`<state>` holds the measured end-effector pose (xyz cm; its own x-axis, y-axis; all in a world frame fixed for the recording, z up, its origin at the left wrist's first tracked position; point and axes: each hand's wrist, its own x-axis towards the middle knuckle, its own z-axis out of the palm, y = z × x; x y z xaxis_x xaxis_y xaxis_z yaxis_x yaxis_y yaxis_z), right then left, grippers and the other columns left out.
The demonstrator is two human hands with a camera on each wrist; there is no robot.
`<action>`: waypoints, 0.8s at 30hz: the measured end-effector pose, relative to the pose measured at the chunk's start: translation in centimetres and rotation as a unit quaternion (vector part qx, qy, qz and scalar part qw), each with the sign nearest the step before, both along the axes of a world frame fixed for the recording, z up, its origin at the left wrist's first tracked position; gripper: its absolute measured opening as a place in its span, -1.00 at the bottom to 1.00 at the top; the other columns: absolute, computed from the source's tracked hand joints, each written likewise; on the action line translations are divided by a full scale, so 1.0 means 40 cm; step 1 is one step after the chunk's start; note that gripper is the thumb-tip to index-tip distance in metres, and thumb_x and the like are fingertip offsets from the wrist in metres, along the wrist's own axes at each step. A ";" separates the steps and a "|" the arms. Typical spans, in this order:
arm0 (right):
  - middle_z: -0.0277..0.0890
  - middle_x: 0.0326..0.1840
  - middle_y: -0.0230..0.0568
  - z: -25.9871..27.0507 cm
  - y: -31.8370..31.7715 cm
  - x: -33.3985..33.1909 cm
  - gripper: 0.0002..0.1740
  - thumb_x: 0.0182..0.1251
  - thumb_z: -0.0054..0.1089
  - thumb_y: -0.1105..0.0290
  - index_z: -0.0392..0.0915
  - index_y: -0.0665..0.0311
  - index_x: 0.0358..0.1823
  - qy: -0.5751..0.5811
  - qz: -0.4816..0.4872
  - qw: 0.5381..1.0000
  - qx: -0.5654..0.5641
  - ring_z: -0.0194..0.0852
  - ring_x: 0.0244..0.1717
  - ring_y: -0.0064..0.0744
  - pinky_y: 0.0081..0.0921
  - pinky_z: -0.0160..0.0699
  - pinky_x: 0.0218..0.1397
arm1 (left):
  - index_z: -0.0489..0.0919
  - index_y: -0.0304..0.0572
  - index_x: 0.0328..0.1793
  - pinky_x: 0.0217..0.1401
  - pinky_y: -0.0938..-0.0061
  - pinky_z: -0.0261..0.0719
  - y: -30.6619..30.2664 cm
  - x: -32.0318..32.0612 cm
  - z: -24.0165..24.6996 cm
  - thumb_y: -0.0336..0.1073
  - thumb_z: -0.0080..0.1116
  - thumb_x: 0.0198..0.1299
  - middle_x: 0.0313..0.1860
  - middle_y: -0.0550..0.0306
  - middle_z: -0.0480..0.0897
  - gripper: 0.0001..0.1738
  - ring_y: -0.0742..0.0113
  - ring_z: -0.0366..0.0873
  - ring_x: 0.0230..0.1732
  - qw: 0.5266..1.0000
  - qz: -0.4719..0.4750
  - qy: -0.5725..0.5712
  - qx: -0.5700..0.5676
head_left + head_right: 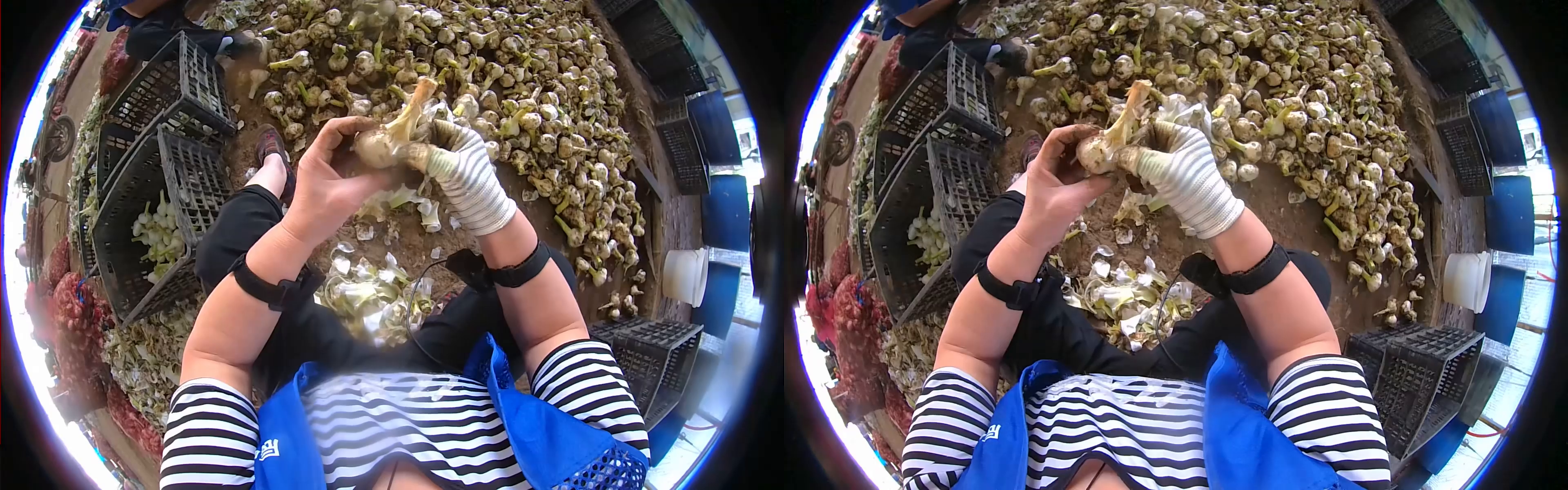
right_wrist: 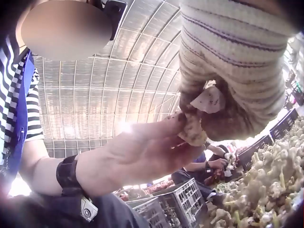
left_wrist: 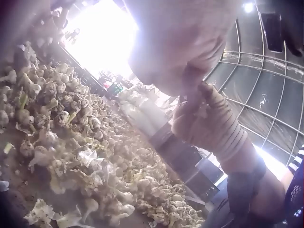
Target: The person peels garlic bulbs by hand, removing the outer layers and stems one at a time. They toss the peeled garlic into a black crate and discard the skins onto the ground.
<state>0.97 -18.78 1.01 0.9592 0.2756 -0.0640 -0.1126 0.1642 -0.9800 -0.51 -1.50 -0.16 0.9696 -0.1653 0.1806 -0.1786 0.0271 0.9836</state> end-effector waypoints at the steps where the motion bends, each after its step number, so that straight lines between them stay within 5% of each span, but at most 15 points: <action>1: 0.52 -0.42 -0.41 -0.001 0.000 0.001 -0.75 0.08 0.24 0.38 0.56 0.35 -0.22 0.026 0.005 0.997 0.068 0.39 -0.45 -0.71 -0.69 0.38 -0.45 | 0.35 -0.24 0.13 0.16 0.51 0.38 -0.001 -0.003 0.013 -0.64 0.30 -0.22 0.03 0.16 0.45 -0.32 0.41 0.41 0.07 0.992 -0.028 0.089 -0.081; 5: 0.53 -0.42 -0.37 0.005 -0.006 -0.010 -0.73 0.06 0.22 0.37 0.56 0.35 -0.21 0.082 0.049 0.986 0.135 0.42 -0.50 -0.66 -0.69 0.37 -0.52 | 0.38 -0.24 0.09 0.02 0.44 0.49 0.011 0.004 0.018 -0.55 0.32 -0.16 -0.06 0.08 0.52 -0.41 0.33 0.52 -0.09 0.964 -0.066 0.160 -0.203; 7: 0.54 -0.42 -0.33 0.017 -0.002 -0.018 -0.72 0.04 0.17 0.37 0.56 0.35 -0.21 0.130 0.057 0.973 0.180 0.42 -0.56 -0.62 -0.69 0.34 -0.57 | 0.34 -0.24 0.17 0.13 0.43 0.37 0.024 0.009 0.014 -0.30 0.30 -0.12 0.06 0.07 0.46 -0.34 0.28 0.42 0.10 0.933 -0.147 0.228 -0.238; 10: 0.54 -0.42 -0.31 0.009 -0.008 -0.019 -0.72 0.02 0.14 0.39 0.55 0.35 -0.21 0.155 0.108 0.955 0.227 0.41 -0.56 -0.63 -0.70 0.35 -0.57 | 0.31 -0.26 0.20 0.15 0.34 0.38 0.034 0.014 -0.003 -0.18 0.22 -0.06 0.11 0.02 0.45 -0.33 0.18 0.42 0.12 0.885 -0.186 0.289 -0.313; 14: 0.53 -0.42 -0.29 -0.008 -0.034 -0.008 -0.71 -0.01 0.11 0.42 0.55 0.35 -0.22 0.152 0.243 0.920 0.268 0.42 -0.53 -0.61 -0.65 0.40 -0.51 | 0.30 -0.21 0.20 0.01 0.17 0.49 0.046 0.008 0.000 -0.35 0.14 0.05 0.01 -0.01 0.49 -0.45 0.12 0.51 -0.02 0.818 -0.216 0.335 -0.414; 16: 0.53 -0.35 -0.30 0.000 -0.036 -0.003 -0.68 -0.01 0.11 0.39 0.53 0.35 -0.18 -0.206 0.158 0.960 0.101 0.44 -0.42 -0.61 -0.59 0.43 -0.44 | 0.28 -0.20 0.19 0.00 0.18 0.50 0.046 0.004 0.017 -0.40 0.13 0.04 0.01 -0.03 0.49 -0.46 0.13 0.52 -0.05 0.807 -0.213 0.355 -0.421; 17: 0.50 -0.24 -0.31 0.007 -0.036 0.007 -0.62 0.02 0.15 0.38 0.48 0.32 -0.07 -0.082 0.119 0.977 0.154 0.44 -0.31 -0.58 -0.62 0.43 -0.30 | 0.28 -0.20 0.19 0.00 0.18 0.50 0.041 0.003 0.018 -0.40 0.13 0.04 0.01 -0.03 0.49 -0.46 0.13 0.52 -0.05 0.808 -0.214 0.354 -0.420; 18: 0.47 -0.12 -0.32 0.013 -0.036 0.020 -0.54 0.06 0.20 0.36 0.42 0.30 0.04 0.043 0.078 0.975 0.204 0.44 -0.20 -0.56 -0.65 0.44 -0.15 | 0.28 -0.20 0.15 -0.01 0.24 0.52 0.032 0.002 0.017 -0.45 0.16 0.02 -0.01 -0.02 0.49 -0.48 0.16 0.53 -0.06 0.857 -0.176 0.294 -0.384; 20: 0.45 -0.07 -0.34 -0.011 -0.021 0.035 -0.41 0.06 0.32 0.28 0.35 0.26 0.13 0.113 0.018 0.959 0.258 0.44 -0.14 -0.56 -0.69 0.43 -0.08 | 0.29 -0.20 0.11 -0.02 0.29 0.53 0.013 0.002 0.013 -0.50 0.19 0.00 -0.03 0.00 0.50 -0.49 0.20 0.53 -0.07 0.900 -0.137 0.231 -0.344; 22: 0.46 -0.05 -0.37 -0.018 0.021 0.020 -0.37 0.07 0.34 0.22 0.34 0.26 0.16 0.038 0.017 0.983 0.176 0.43 -0.10 -0.65 -0.75 0.47 -0.18 | 0.29 -0.20 0.01 -0.02 0.44 0.53 -0.005 0.001 0.009 -0.60 0.25 -0.09 -0.10 0.07 0.50 -0.48 0.31 0.53 -0.11 0.948 -0.054 0.167 -0.267; 24: 0.54 -0.20 -0.40 -0.027 0.047 -0.006 -0.57 0.16 0.25 0.35 0.45 0.28 0.07 0.078 -0.040 0.980 0.179 0.49 -0.27 -0.66 -0.75 0.49 -0.30 | 0.29 -0.19 -0.03 0.00 0.52 0.51 -0.019 -0.003 0.014 -0.64 0.29 -0.15 -0.13 0.14 0.50 -0.45 0.40 0.50 -0.10 0.955 -0.041 0.181 -0.232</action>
